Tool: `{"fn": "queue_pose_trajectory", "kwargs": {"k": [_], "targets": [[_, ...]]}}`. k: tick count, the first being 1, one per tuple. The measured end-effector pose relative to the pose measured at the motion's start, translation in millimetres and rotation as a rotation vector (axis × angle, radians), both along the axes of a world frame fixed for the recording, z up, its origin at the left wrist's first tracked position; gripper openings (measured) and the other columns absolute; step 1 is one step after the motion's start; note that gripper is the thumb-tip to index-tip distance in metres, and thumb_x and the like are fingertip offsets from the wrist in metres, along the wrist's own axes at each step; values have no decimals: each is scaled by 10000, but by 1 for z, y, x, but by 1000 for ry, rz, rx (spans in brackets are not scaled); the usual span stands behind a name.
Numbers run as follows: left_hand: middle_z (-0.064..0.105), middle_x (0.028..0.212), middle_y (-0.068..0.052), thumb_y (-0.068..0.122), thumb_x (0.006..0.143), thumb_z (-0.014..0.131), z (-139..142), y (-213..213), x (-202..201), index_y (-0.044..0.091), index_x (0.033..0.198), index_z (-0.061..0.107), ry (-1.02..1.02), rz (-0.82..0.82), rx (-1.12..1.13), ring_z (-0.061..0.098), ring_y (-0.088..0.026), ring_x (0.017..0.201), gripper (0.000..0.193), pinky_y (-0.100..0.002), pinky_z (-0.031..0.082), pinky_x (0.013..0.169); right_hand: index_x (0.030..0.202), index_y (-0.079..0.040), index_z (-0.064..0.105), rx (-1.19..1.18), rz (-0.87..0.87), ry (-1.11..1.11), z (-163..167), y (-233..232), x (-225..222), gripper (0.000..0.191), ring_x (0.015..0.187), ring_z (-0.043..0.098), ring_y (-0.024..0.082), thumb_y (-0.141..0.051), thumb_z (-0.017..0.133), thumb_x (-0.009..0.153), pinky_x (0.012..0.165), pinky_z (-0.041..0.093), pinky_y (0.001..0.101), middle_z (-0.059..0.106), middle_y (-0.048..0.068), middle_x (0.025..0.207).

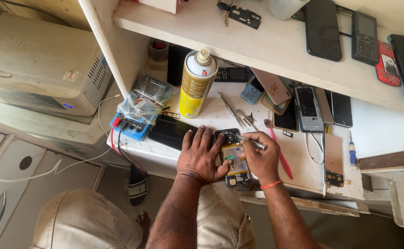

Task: The person repairs a disassembled smartphone at a cluttered workbench, holding the phone steady with one hand while using a screwdriver with the other to work on the internal board. They reposition the phone and continue working on its components throughout the episode.

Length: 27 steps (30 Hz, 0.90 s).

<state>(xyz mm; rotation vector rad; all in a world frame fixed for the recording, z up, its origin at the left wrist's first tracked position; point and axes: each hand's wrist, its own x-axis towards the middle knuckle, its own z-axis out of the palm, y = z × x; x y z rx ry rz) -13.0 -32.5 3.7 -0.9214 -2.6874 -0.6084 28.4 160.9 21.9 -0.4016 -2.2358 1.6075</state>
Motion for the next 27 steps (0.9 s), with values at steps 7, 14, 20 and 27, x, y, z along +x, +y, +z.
{"fn": "queue_pose_trajectory", "kwargs": {"k": [7,14,20,27], "targets": [[522,1441,-207,683,872,467,-2,1,0,144,1424,573,0,-2,6,435,-378,1398,779,-624,248,1150,933,-45,784,444,143,-257,53,10,-34,135,645,716,138,-150,744,859,581,581,301,771,109,809],[536,1435,-206,677,881,478,-5,1,1,146,1415,601,43,-3,48,444,-378,1401,763,-628,263,1151,803,-30,759,832,203,-168,79,-2,-52,280,652,693,271,-295,827,860,607,551,386,727,155,711],[542,1430,-206,668,872,491,-5,0,2,138,1411,604,48,-5,69,449,-381,1396,764,-630,268,1148,1042,-65,679,563,148,-81,69,-13,-48,290,661,766,229,-264,798,869,601,601,347,742,106,736],[544,1420,-209,661,864,503,-2,-1,1,137,1409,603,31,-13,78,455,-388,1387,763,-631,268,1144,1236,-110,580,743,117,-100,69,-8,-43,439,730,764,299,-256,823,901,619,591,411,754,147,762]]}}
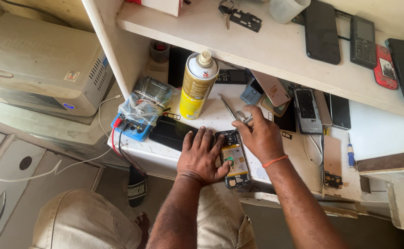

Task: The person repairs a disassembled smartphone at a cluttered workbench, holding the phone steady with one hand while using a screwdriver with the other to work on the internal board. They reposition the phone and continue working on its components throughout the episode.

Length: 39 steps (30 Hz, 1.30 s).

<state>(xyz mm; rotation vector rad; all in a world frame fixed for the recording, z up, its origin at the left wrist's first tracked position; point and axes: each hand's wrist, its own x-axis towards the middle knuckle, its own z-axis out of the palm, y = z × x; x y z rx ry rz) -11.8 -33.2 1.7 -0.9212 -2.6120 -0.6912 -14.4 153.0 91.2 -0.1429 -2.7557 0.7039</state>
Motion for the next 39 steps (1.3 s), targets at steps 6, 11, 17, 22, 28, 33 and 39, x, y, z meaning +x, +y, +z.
{"fn": "queue_pose_trajectory", "kwargs": {"k": [6,11,17,22,28,33,39], "targets": [[541,1423,-213,669,866,495,0,1,0,132,1398,601,-6,9,-21,453,-386,1388,763,-633,270,1141,1262,-96,540,-99,365,216,3,12,2,306,945,774,318,-70,607,964,761,623,409,749,154,1055],[535,1435,-212,674,880,485,0,0,0,141,1417,587,14,7,-23,447,-387,1400,763,-626,264,1150,1114,-122,615,25,215,37,9,9,1,209,820,767,316,-176,727,946,680,608,424,757,134,889],[534,1426,-215,678,869,488,0,1,-1,137,1405,593,0,7,-29,447,-388,1390,768,-632,259,1141,1077,-82,605,26,280,-5,23,5,-2,197,809,737,351,-173,688,923,660,591,450,733,153,865],[538,1422,-208,673,869,494,1,1,0,138,1400,601,-9,10,-23,452,-382,1391,762,-629,261,1150,1013,-91,611,98,224,-53,24,-1,-2,174,784,731,367,-215,713,949,655,572,471,736,153,788],[539,1425,-215,671,869,500,0,0,1,138,1397,608,19,8,-18,453,-388,1390,758,-625,268,1144,1095,-64,582,12,353,78,25,0,-3,223,821,731,375,-136,673,905,664,580,461,726,163,850],[540,1427,-214,672,868,490,0,0,0,144,1399,609,1,0,-17,451,-390,1391,758,-624,267,1143,1008,-96,581,148,178,-83,24,-1,-5,261,716,729,370,-272,756,926,610,562,486,714,144,724],[538,1427,-216,682,873,485,-1,0,0,134,1401,609,0,7,-25,448,-385,1390,771,-627,263,1144,954,-119,595,175,174,-62,19,-2,-4,232,732,733,360,-295,746,957,633,565,480,718,136,707]]}}
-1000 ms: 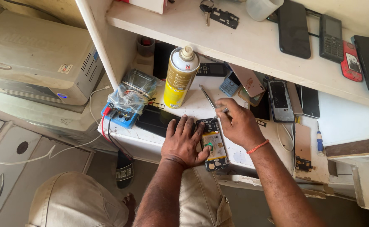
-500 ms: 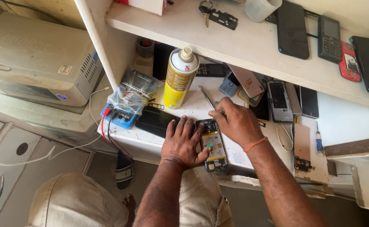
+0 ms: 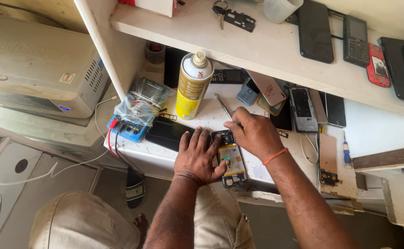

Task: The person repairs a disassembled smartphone at a cluttered workbench, holding the phone steady with one hand while using a screwdriver with the other to work on the internal board. They reposition the phone and continue working on its components throughout the episode.

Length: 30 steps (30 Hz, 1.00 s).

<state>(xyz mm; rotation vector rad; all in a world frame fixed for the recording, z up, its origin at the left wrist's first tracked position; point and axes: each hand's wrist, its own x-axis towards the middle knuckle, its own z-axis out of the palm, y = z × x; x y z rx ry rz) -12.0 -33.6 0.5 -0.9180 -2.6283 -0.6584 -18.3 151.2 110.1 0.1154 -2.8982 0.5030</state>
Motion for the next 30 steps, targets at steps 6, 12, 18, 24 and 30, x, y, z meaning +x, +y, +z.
{"fn": "queue_pose_trajectory", "kwargs": {"k": [6,12,18,24,30], "targets": [[538,1424,-209,677,870,486,1,0,0,138,1401,607,-5,-2,-5,448,-379,1395,766,-624,263,1151,1025,-103,589,-150,111,82,-2,2,1,185,752,725,374,-220,707,946,620,563,478,719,147,750],[537,1427,-211,673,861,503,1,-1,0,128,1405,601,14,1,1,449,-381,1390,776,-622,265,1146,1118,-131,587,-263,6,-120,-2,4,1,201,697,728,365,-189,658,939,603,553,485,697,157,693],[534,1430,-208,675,864,493,1,-1,-1,147,1406,597,6,-3,-7,443,-381,1400,764,-621,265,1144,1124,-75,514,-295,190,100,-5,5,0,237,757,719,367,-168,646,950,617,574,468,712,177,870],[526,1438,-214,676,866,491,2,-1,-1,134,1413,588,9,1,-34,439,-385,1398,776,-608,260,1145,1015,-113,571,-76,-87,-69,-5,1,2,238,765,729,371,-281,735,977,649,560,491,727,169,737],[529,1435,-218,677,861,503,1,-1,0,133,1411,595,16,3,-25,445,-385,1396,778,-612,265,1145,1083,-97,553,-250,135,104,-9,-2,5,184,828,748,350,-156,677,960,659,592,445,754,140,885]]}}
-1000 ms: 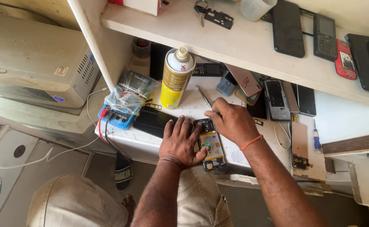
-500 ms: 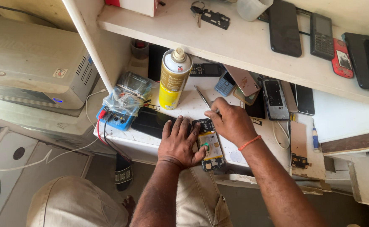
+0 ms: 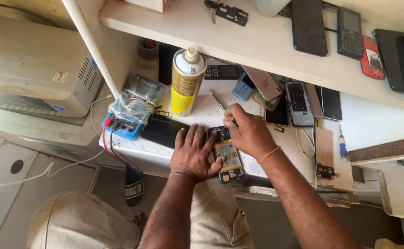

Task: The person repairs a disassembled smartphone at a cluttered workbench, holding the phone steady with one hand while using a screwdriver with the other to work on the internal board. They reposition the phone and continue working on its components throughout the episode.

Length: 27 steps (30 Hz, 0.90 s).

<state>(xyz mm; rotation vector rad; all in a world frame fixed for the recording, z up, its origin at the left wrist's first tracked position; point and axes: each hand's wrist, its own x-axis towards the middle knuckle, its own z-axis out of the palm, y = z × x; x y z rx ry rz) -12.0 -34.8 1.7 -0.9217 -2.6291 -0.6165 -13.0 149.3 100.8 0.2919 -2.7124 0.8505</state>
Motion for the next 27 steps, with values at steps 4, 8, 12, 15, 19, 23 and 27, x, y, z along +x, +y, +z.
{"fn": "queue_pose_trajectory", "kwargs": {"k": [4,8,12,15,19,23,27], "targets": [[539,1429,-209,666,851,511,-1,0,0,146,1404,604,-11,-5,12,447,-385,1394,765,-616,265,1142,1048,-91,552,70,-147,-124,0,3,-3,288,772,740,354,-241,758,914,636,578,457,733,155,829],[538,1432,-208,670,858,505,-1,0,0,144,1408,602,-4,-2,14,443,-386,1396,767,-614,263,1146,1085,-95,553,17,-42,-41,0,3,-2,260,749,739,352,-175,723,905,611,574,454,735,134,820],[530,1435,-207,670,854,494,-1,0,-1,144,1411,597,-16,0,-4,438,-382,1396,774,-614,258,1143,1051,-107,552,161,-197,-113,2,2,-3,309,756,732,362,-281,785,949,629,565,473,717,143,741],[523,1439,-207,680,862,483,0,-1,-1,134,1417,589,-17,-4,-29,432,-383,1400,785,-610,254,1146,1155,-112,532,73,-199,-276,2,4,-1,339,696,738,351,-181,736,893,633,573,456,742,128,743],[514,1448,-213,684,865,477,1,0,-2,142,1410,589,-27,5,-35,425,-386,1401,777,-610,251,1145,1116,-76,526,25,38,128,-4,9,-2,307,847,745,360,-95,707,869,688,596,435,730,162,965],[513,1448,-207,679,859,478,2,2,-2,144,1412,590,-37,-2,-22,423,-384,1407,778,-610,255,1140,1024,-112,555,-126,-90,-48,-13,7,-4,216,803,800,281,-127,735,905,654,621,401,770,99,861],[511,1451,-210,679,860,481,2,0,-1,140,1416,588,-34,7,-37,426,-386,1400,782,-606,259,1146,1011,-105,561,27,-265,-158,-15,2,-5,280,729,760,322,-180,797,880,629,568,430,735,124,715]]}}
